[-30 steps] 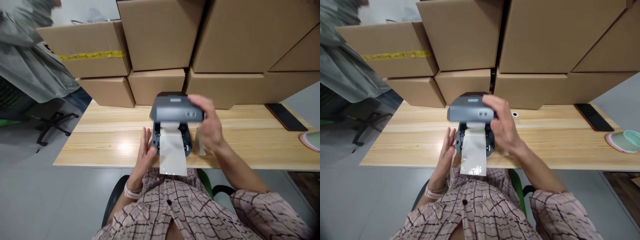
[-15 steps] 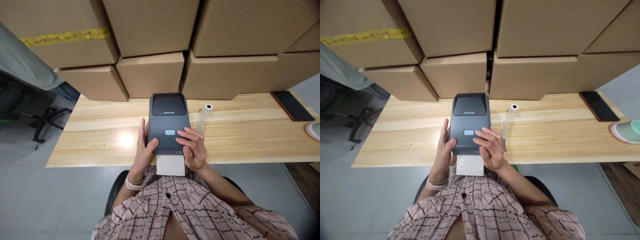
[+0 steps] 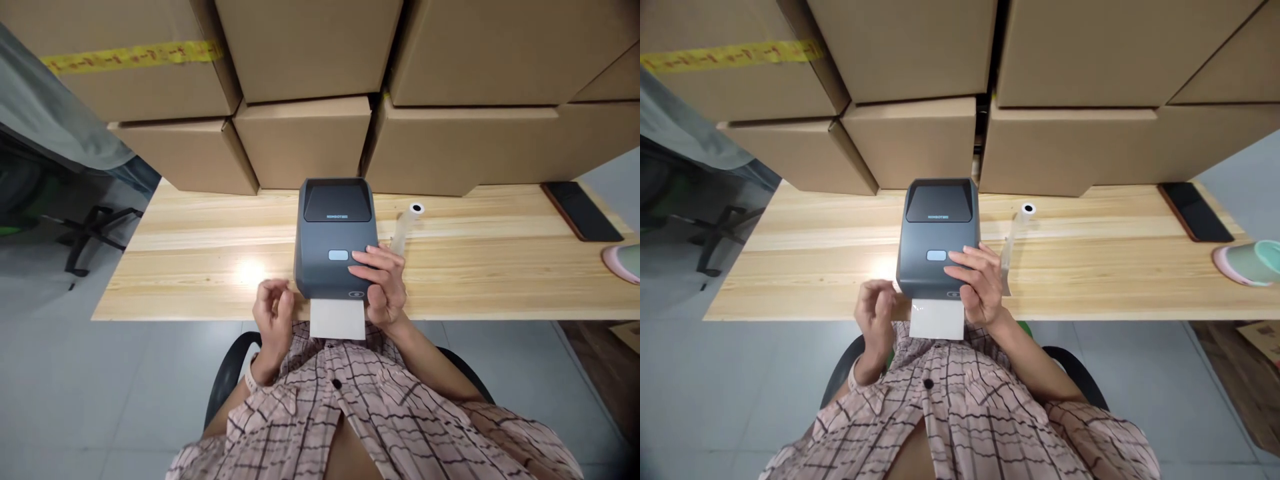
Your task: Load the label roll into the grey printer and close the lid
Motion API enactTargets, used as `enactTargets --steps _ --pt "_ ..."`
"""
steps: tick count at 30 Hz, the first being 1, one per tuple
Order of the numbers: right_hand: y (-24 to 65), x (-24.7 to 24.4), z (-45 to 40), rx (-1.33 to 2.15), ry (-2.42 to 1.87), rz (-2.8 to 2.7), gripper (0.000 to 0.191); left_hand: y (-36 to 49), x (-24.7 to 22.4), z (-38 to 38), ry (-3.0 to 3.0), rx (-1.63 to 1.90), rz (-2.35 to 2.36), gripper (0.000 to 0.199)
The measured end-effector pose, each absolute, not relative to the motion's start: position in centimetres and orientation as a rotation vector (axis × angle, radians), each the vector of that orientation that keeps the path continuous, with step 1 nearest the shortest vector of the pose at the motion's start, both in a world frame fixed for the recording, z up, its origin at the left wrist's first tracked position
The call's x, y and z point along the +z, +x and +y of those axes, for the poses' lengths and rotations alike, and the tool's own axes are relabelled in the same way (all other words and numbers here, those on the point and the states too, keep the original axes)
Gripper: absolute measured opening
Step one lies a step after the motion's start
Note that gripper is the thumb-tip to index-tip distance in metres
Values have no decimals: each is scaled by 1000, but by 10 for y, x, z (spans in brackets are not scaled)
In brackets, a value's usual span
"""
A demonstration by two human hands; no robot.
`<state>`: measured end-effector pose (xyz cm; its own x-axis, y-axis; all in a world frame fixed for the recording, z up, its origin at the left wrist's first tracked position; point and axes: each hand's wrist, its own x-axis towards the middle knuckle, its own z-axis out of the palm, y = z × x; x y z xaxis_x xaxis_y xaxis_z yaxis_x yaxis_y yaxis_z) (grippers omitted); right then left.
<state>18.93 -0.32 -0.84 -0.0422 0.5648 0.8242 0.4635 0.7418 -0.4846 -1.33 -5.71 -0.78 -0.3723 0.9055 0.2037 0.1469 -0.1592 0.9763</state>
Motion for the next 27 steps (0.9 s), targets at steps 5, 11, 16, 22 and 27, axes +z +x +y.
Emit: enactTargets --steps 5,11,16,22,27 --pt "186 -8 -6 138 -854 -1628 38 -10 2 -80 1000 842 1196 53" --pt "197 20 -6 131 -881 -1811 27 -12 6 -63 1005 708 1002 49" --pt "196 50 -8 8 -873 -2086 18 -24 6 -65 1125 706 1036 49" --pt "183 59 -9 -191 -907 -2155 15 -38 12 -62 1167 1134 1327 40" --pt "197 32 -17 160 -948 -1889 31 -26 9 -53 1376 1527 1421 40"
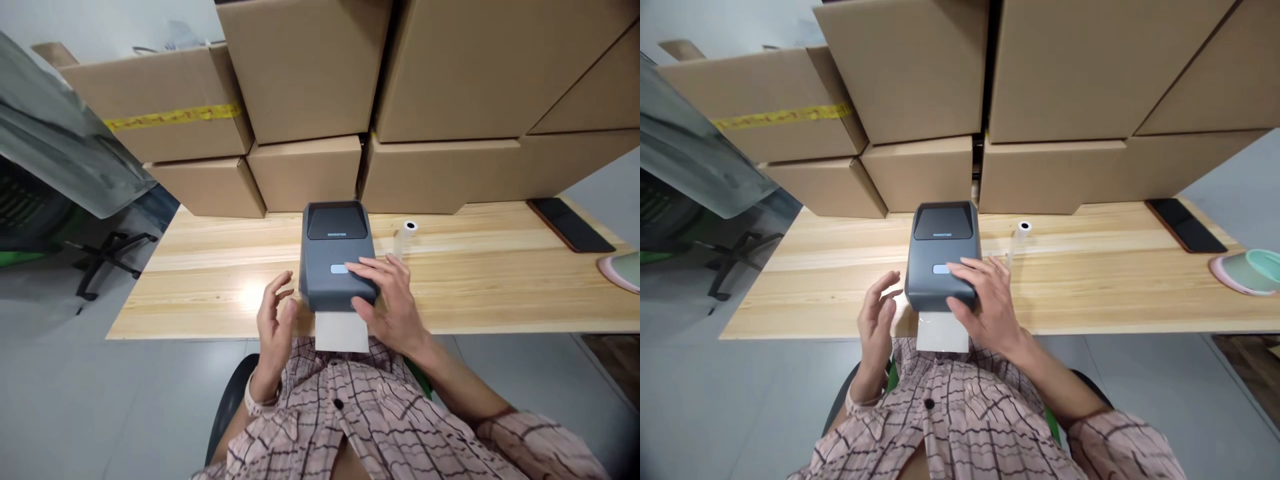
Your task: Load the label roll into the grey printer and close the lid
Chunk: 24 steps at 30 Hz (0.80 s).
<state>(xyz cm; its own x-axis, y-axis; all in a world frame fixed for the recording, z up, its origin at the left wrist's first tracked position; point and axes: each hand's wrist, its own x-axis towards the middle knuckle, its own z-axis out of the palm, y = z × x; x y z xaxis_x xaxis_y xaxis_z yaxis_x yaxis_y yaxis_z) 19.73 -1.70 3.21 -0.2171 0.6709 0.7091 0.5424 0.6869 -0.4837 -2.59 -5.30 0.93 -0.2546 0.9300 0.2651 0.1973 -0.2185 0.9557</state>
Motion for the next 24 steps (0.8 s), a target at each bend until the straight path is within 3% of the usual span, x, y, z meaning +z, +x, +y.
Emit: enactTargets --steps 3,10,16,24 --pt "206 7 -30 350 -1061 -1620 49 -15 3 -53 1448 1380 1339 59" --pt "203 -14 -52 787 -1156 -1466 67 3 -15 -52 1351 1395 1331 65" --pt "211 11 -41 694 -1112 -1557 70 -6 2 -38 1518 1455 1335 61" --pt "213 88 72 124 -1031 -1894 82 -31 52 66 1572 1666 1205 50"
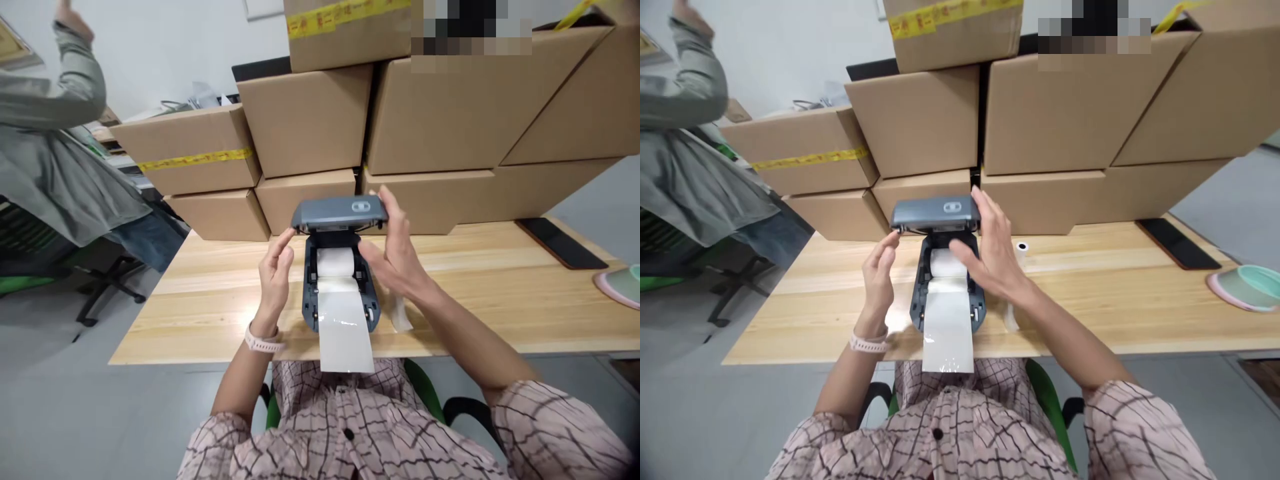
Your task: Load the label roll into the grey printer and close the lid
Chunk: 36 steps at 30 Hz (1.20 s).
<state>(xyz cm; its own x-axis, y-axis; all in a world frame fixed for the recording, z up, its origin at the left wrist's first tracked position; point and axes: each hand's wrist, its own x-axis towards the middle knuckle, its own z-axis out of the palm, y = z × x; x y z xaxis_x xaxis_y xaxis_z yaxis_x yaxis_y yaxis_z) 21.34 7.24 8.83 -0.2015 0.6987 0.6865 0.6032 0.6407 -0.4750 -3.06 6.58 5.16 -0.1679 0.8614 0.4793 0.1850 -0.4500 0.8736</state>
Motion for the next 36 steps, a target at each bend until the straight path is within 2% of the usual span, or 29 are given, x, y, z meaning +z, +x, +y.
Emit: enactTargets --steps 4,8,12,15,18,23,26,30,36 --pt "205 109 140 115 -1059 -1845 78 -36 37 94 1449 1478 1309 54" --pt "203 115 190 128 -1090 -1836 78 -43 21 90 1437 1162 1400 72" --pt "203 119 189 -86 -1129 -1814 81 -44 19 83 1462 991 1410 87" --pt "200 116 158 -183 -1031 -1919 71 -40 18 82 1491 938 1394 88" --pt "198 102 134 42 -947 -2368 68 -38 15 82 1536 886 1380 81" --pt "187 83 138 359 -1021 -2893 90 -39 14 81 1568 826 1420 72" --pt "173 84 144 392 -1150 -2957 99 -37 19 80 1598 821 1446 65" --pt "167 94 144 547 -1133 -2961 113 -34 28 79 1647 802 1494 66" --pt "221 132 141 778 -626 -2721 101 -34 29 77 1652 819 1464 67"
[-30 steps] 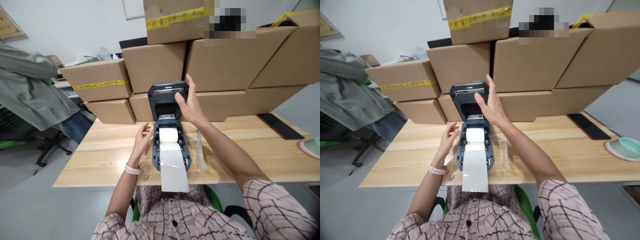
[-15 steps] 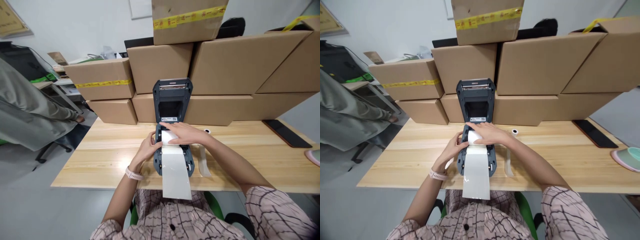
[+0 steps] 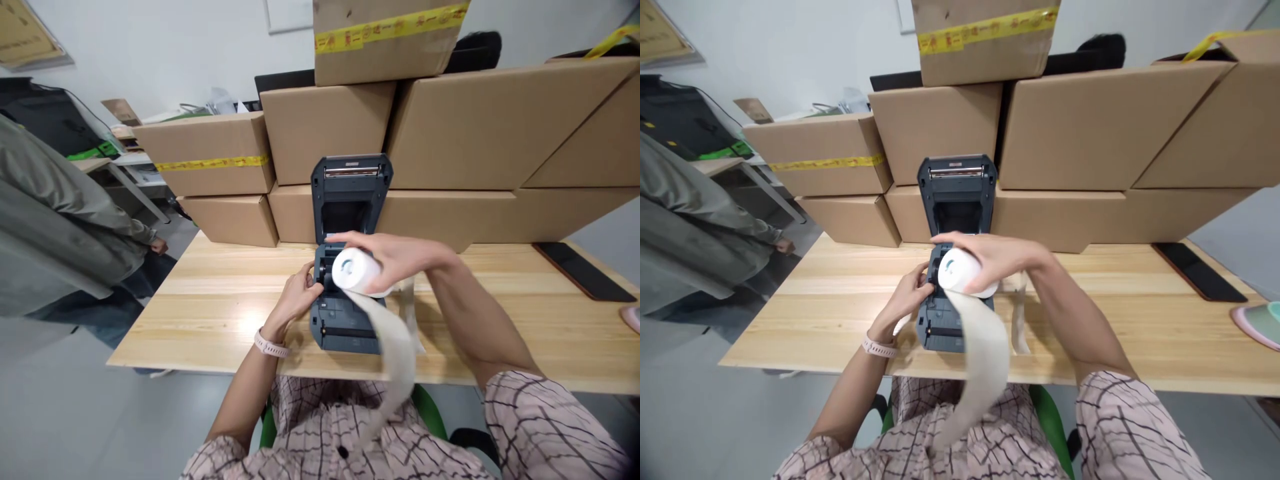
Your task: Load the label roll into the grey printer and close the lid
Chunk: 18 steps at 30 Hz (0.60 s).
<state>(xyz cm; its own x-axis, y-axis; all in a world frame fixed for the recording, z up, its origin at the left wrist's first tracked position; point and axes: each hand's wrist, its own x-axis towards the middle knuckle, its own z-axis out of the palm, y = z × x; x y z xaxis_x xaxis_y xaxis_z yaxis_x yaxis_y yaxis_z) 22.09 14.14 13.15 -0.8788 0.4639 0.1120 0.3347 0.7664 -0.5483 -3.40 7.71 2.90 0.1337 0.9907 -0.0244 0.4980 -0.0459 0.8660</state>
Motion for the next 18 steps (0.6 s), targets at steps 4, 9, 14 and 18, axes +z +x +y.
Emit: enactTargets --steps 4,9,14,18 --pt "280 148 140 779 -712 -2467 107 -34 28 77 1629 815 1459 66" --pt "318 124 151 728 -1042 -2178 109 -34 25 79 1629 827 1478 68" --pt "305 77 172 757 -1180 -2033 105 -35 20 80 1606 868 1434 67" --pt "289 49 184 859 -1233 -2000 106 -35 19 80 1572 889 1403 68"
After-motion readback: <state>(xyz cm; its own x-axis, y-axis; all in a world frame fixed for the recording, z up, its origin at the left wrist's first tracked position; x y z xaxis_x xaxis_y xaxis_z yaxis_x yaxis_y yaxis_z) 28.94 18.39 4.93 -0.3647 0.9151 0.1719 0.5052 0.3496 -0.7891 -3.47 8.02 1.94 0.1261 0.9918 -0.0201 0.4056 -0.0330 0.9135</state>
